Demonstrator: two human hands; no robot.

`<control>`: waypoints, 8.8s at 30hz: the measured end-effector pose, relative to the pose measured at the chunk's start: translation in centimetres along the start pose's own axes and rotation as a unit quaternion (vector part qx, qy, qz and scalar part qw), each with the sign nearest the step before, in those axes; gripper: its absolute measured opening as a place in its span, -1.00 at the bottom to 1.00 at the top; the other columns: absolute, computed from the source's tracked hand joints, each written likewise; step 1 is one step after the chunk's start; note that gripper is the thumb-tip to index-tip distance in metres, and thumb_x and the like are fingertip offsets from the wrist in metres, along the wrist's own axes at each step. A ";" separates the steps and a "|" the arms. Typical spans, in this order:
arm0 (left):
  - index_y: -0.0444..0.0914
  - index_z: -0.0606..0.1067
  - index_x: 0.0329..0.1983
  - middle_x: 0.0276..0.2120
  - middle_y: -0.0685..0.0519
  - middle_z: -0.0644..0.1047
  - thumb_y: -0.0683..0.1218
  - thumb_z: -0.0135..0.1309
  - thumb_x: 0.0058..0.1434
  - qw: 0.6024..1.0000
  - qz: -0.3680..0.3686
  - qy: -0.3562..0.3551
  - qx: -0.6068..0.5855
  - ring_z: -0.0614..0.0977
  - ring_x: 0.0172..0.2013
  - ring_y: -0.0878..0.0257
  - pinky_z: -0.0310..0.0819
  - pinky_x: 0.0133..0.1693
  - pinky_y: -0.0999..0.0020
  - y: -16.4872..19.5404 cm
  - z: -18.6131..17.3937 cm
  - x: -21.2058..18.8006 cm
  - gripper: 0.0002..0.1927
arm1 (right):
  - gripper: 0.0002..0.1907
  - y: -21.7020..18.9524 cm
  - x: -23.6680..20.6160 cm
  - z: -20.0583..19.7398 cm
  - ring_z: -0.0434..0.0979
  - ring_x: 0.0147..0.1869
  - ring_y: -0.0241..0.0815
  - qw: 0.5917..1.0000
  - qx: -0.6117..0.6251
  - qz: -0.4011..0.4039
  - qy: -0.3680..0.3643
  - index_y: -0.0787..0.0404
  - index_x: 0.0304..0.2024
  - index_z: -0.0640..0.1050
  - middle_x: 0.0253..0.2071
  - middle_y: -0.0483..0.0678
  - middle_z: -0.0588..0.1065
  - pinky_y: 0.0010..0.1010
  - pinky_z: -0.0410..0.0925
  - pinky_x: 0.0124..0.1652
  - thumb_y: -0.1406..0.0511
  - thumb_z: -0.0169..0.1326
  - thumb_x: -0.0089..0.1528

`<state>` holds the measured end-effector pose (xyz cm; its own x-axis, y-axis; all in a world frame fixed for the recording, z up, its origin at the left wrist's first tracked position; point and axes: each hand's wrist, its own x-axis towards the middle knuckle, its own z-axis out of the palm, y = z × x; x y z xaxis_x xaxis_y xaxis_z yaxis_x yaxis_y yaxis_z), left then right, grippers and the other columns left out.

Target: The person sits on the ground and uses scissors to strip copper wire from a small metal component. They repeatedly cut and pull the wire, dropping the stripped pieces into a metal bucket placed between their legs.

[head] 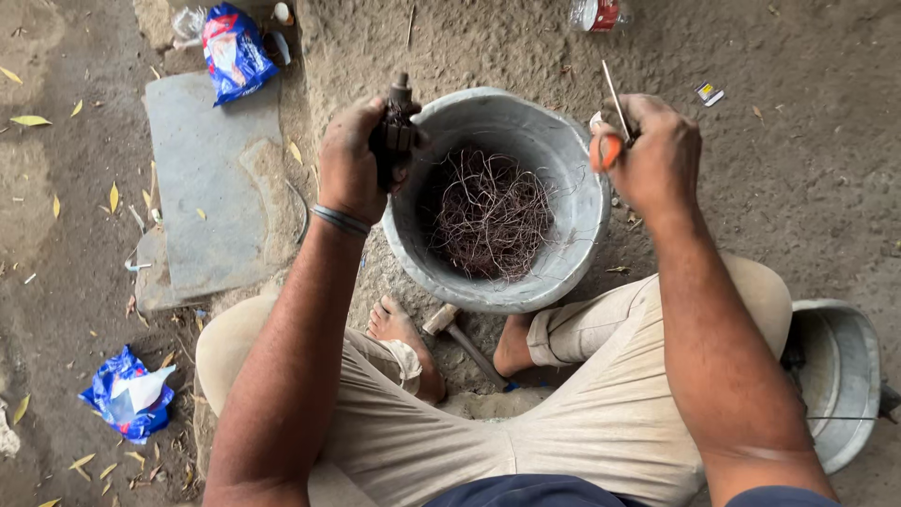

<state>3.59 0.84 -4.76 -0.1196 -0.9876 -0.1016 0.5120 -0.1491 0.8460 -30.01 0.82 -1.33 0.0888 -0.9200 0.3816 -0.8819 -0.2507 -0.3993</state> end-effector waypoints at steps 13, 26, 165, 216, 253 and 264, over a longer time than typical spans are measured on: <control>-0.37 0.50 0.00 -0.43 -0.10 0.59 0.05 -0.20 0.39 0.993 -0.076 -0.049 -0.074 0.43 -0.65 0.28 0.24 -0.63 0.40 -1.8 0.6 -1.3 -0.57 | -0.87 -9.5 -3.8 4.6 0.71 -0.12 -0.14 0.953 0.223 -0.100 -0.178 0.29 -0.08 0.62 -0.16 0.04 0.65 -0.37 0.55 -0.13 0.42 0.11 0.34; -0.34 0.45 0.00 -0.38 -0.01 0.52 -0.04 -0.20 0.37 0.985 -0.116 -0.075 -0.100 0.43 -0.56 0.30 0.24 -0.59 0.42 -2.6 1.8 -2.0 -0.67 | -0.66 -10.0 -4.0 4.8 0.55 0.01 -0.32 0.883 0.442 -0.024 -0.159 0.36 0.17 0.46 -0.02 -0.03 0.55 -0.43 0.43 -0.01 0.42 0.08 0.34; -0.23 0.48 -0.08 -0.43 0.10 0.56 -0.06 0.23 0.33 0.985 0.074 0.127 0.085 0.48 -0.56 0.46 0.29 -0.59 0.54 -2.7 0.3 -2.1 -0.78 | -0.60 -3.9 -2.7 2.9 0.65 -0.09 -0.06 0.972 0.086 -0.074 -0.205 0.36 0.06 0.60 -0.14 0.12 0.62 -0.28 0.50 -0.13 0.20 0.29 0.30; -0.25 0.37 0.18 -0.07 -0.03 0.57 -0.32 0.27 0.15 0.877 0.262 -0.039 0.402 0.68 -0.02 0.17 0.59 0.06 0.30 -2.8 4.4 -4.4 -0.45 | -0.71 -10.1 -4.7 -0.5 0.50 -0.29 -0.23 0.931 0.329 -0.030 -0.157 0.34 0.13 0.55 -0.29 -0.01 0.53 -0.37 0.42 -0.22 0.39 -0.01 0.39; -0.24 0.37 0.04 -0.15 0.09 0.53 -0.18 0.41 0.19 0.996 0.072 -0.004 0.045 0.61 -0.16 0.40 0.69 -0.11 0.43 -3.1 3.2 -2.7 -0.52 | -0.85 -10.2 -4.0 -0.1 0.54 -0.10 -0.27 0.924 0.343 -0.138 -0.101 0.26 -0.27 0.46 -0.15 -0.03 0.52 -0.44 0.46 -0.09 0.48 0.20 0.32; -0.34 0.44 0.01 -0.28 -0.07 0.60 0.04 0.01 0.44 0.996 -0.002 -0.081 -0.035 0.63 -0.42 0.26 0.62 -0.38 0.34 -1.9 2.6 -2.6 -0.66 | -0.86 -5.1 -2.7 -0.1 0.44 -0.42 -0.46 0.900 0.434 0.033 -0.028 0.24 -0.20 0.46 -0.24 -0.10 0.50 -0.60 0.38 -0.42 0.44 0.15 0.44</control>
<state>0.71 3.79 -4.79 -0.2544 -0.9670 -0.0140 0.5692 -0.1614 0.8062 -25.84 4.66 -0.23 0.0937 -0.9491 0.3007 -0.1954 -0.3137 -0.9292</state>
